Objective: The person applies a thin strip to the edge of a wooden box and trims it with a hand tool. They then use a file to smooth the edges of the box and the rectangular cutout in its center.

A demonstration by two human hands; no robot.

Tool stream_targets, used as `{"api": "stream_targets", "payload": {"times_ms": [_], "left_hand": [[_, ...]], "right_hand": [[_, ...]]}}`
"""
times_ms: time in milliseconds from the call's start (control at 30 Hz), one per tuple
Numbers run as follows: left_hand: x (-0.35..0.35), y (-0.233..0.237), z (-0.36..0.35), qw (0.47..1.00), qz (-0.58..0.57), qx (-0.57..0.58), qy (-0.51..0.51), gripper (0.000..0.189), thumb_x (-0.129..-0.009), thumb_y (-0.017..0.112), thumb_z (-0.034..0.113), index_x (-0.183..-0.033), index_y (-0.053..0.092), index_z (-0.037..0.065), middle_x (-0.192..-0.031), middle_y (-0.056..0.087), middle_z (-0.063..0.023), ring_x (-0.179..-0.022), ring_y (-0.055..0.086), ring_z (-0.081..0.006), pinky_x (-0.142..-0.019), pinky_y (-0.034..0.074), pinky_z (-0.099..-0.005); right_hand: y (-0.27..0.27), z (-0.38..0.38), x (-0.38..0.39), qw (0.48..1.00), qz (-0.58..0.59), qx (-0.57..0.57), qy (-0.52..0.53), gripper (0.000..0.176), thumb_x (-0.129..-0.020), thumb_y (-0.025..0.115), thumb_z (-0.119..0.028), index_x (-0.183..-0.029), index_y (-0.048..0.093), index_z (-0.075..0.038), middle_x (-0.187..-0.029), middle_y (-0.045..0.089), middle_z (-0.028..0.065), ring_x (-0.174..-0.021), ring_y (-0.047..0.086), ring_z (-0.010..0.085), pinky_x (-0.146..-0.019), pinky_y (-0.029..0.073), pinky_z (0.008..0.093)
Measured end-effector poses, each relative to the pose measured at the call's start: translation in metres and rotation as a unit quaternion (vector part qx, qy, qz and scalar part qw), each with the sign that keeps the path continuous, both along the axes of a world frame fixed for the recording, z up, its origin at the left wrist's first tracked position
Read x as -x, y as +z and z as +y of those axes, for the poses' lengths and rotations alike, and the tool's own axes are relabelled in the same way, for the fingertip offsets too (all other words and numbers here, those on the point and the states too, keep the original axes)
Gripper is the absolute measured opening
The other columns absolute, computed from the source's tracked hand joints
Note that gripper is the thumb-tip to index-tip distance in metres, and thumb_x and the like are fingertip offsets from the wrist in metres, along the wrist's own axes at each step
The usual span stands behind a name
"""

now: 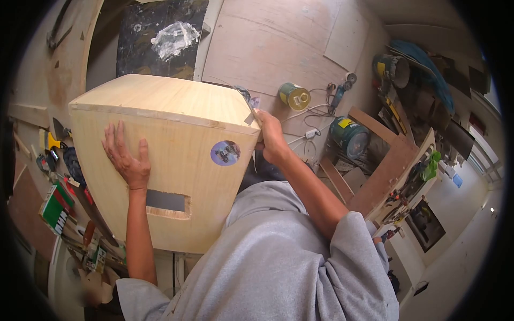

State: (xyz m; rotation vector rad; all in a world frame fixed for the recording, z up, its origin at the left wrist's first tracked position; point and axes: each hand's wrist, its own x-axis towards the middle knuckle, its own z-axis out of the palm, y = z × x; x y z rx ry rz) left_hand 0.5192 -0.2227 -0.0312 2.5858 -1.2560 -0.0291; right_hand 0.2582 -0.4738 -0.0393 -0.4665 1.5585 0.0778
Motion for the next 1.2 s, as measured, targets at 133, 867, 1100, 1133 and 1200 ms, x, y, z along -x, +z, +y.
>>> {"api": "stream_targets", "payload": {"times_ms": [133,867,1100,1133,1200], "left_hand": [[0.0,-0.001,0.0,1.0,0.002,0.003,0.0,0.07,-0.096,0.07,0.039,-0.158,0.05,0.013,-0.161,0.045,-0.0152,-0.154,0.038,-0.0391,-0.129,0.024,-0.061],[0.0,-0.001,0.001,1.0,0.004,0.006,0.0,0.07,-0.096,0.071,0.037,-0.158,0.05,0.013,-0.161,0.046,-0.0156,-0.154,0.037,-0.0389,-0.129,0.022,-0.06],[0.0,-0.002,0.001,1.0,0.003,0.004,0.001,0.07,-0.096,0.071,0.037,-0.158,0.05,0.013,-0.161,0.046,-0.0153,-0.154,0.037,-0.0389,-0.129,0.023,-0.0601],[0.0,-0.002,0.002,1.0,-0.001,0.001,0.002,0.071,-0.096,0.071,0.04,-0.158,0.05,0.014,-0.161,0.045,-0.0142,-0.154,0.037,-0.0379,-0.129,0.023,-0.0604],[-0.001,-0.002,0.002,1.0,-0.001,0.002,0.001,0.071,-0.095,0.071,0.039,-0.158,0.05,0.014,-0.161,0.045,-0.014,-0.154,0.037,-0.0379,-0.129,0.024,-0.0605]], "right_hand": [[-0.01,0.001,0.013,1.0,-0.021,-0.004,0.016,0.029,-0.106,0.056,-0.043,-0.11,0.068,-0.017,-0.09,0.07,-0.002,-0.071,0.065,0.0106,-0.051,0.045,0.0282],[0.027,-0.002,0.007,0.999,-0.028,-0.001,0.038,0.027,-0.107,0.051,-0.042,-0.112,0.065,-0.018,-0.083,0.057,-0.0041,-0.061,0.047,0.0069,-0.047,0.024,0.0253],[0.033,-0.002,0.009,0.999,-0.033,-0.004,0.028,0.027,-0.108,0.053,-0.041,-0.113,0.065,-0.017,-0.081,0.054,-0.0037,-0.06,0.044,0.0073,-0.047,0.023,0.0257],[0.034,-0.002,0.009,0.999,-0.035,-0.006,0.029,0.027,-0.108,0.052,-0.041,-0.114,0.065,-0.018,-0.081,0.053,-0.0043,-0.061,0.043,0.0071,-0.047,0.023,0.026],[0.037,-0.002,0.009,0.999,-0.033,-0.001,0.031,0.028,-0.108,0.052,-0.041,-0.116,0.065,-0.018,-0.081,0.053,-0.0043,-0.061,0.043,0.0072,-0.047,0.023,0.026]]}}
